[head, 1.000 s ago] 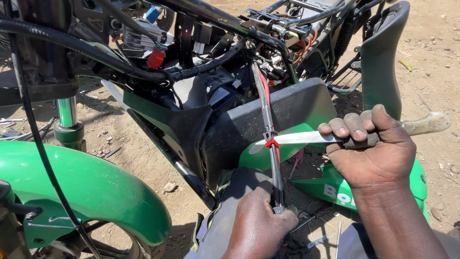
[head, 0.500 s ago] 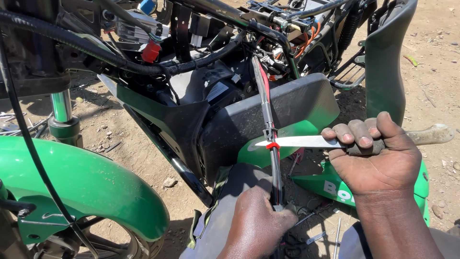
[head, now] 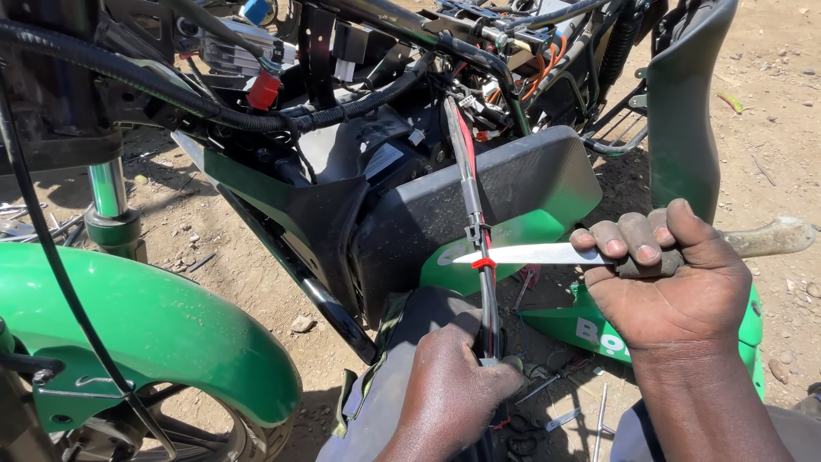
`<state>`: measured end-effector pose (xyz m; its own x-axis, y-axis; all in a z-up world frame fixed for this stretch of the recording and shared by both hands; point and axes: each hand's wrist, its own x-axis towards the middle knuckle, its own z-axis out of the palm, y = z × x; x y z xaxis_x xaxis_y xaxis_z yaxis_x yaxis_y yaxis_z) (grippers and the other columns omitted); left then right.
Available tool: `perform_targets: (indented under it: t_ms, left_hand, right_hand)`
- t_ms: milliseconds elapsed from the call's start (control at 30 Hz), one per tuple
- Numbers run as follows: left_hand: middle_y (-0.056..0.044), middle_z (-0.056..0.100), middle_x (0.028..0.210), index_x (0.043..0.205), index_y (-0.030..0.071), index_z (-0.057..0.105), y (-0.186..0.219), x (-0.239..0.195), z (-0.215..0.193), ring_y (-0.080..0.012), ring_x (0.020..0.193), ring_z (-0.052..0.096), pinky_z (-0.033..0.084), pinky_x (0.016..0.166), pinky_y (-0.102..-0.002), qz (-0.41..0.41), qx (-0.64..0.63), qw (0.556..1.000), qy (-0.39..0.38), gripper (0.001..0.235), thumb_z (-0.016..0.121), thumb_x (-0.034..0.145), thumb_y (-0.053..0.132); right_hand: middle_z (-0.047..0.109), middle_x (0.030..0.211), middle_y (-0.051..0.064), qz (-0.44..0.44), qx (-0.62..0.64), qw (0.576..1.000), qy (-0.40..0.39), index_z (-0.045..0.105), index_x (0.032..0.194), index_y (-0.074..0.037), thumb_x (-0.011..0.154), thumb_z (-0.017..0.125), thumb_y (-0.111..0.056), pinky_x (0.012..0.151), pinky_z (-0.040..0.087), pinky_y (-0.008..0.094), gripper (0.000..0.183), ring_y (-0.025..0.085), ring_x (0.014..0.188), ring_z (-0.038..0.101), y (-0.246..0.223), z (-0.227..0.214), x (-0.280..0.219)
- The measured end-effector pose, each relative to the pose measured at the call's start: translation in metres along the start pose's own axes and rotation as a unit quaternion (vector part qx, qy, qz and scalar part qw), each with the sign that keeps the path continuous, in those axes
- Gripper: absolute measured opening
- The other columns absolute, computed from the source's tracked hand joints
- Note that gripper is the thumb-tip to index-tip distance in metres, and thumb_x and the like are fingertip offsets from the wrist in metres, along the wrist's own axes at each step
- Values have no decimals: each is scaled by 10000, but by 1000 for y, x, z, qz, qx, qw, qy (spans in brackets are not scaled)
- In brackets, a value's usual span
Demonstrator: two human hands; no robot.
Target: The person uses a knife to carefully cut and remove a red zip tie securing a red and black electrical cable on a green electric motorcycle. They then use the knife to pry open the connector housing attached to the cable.
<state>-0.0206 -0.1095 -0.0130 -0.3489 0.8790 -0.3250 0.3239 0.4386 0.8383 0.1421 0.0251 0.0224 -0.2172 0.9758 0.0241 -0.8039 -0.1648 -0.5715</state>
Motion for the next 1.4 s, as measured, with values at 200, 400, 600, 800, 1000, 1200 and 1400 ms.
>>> perform_targets:
  t_ms: [200,400,600,800,1000,1200,1400]
  left_hand:
    - [22,257,706,709,179,272,0,-1,-2,-132,653,261,192,593,-406,-24,-38,999,-16,628,876,772,336]
    - [-32,643,808,1077,122,672,7,-14,-6,-175,691,624,528,609,-373,-28,-253,967,22,362,777,731,150]
    - [-248,658,812,1004,-143,670,-8,-11,-35,-326,744,667,533,626,-364,-39,-553,830,-54,246,619,801,-14]
    - [-179,522,611,1012,-124,539,-33,3,-29,-327,661,554,474,655,-418,86,-643,744,-163,238,534,816,11]
    - [-146,479,587,957,-43,513,-39,5,-29,-286,592,511,460,577,-397,99,-651,728,-189,127,527,855,32]
    - [-174,476,592,1060,-82,520,-38,5,-28,-322,609,522,464,580,-416,81,-651,733,-182,223,520,866,27]
    - [-181,490,573,1100,-149,536,-22,-2,-30,-327,598,524,470,600,-414,62,-623,765,-149,311,545,846,29]
  right_hand:
    - [378,579,-18,-14,4,1000,9,474,636,-180,883,695,-246,907,403,411,338,181,679,393,3,2,-4]
    - [470,620,-6,-110,23,987,111,541,671,-154,805,771,-283,1005,505,478,296,228,780,553,-22,3,-12]
    - [440,617,-31,-164,59,973,153,496,637,-163,687,702,-198,911,511,375,215,184,790,552,-50,-23,6]
    - [457,667,-7,-116,17,986,116,555,762,-159,876,770,-375,978,539,468,326,227,846,561,-18,0,-10]
    - [435,657,23,-75,79,988,106,542,733,-131,864,781,-348,918,533,464,347,234,805,552,4,18,-1]
    - [445,645,31,-66,85,990,95,533,740,-132,866,776,-344,920,535,470,346,247,804,568,17,20,8]
    - [454,638,28,-34,116,987,109,534,728,-130,882,760,-360,948,522,458,356,228,800,571,34,13,16]
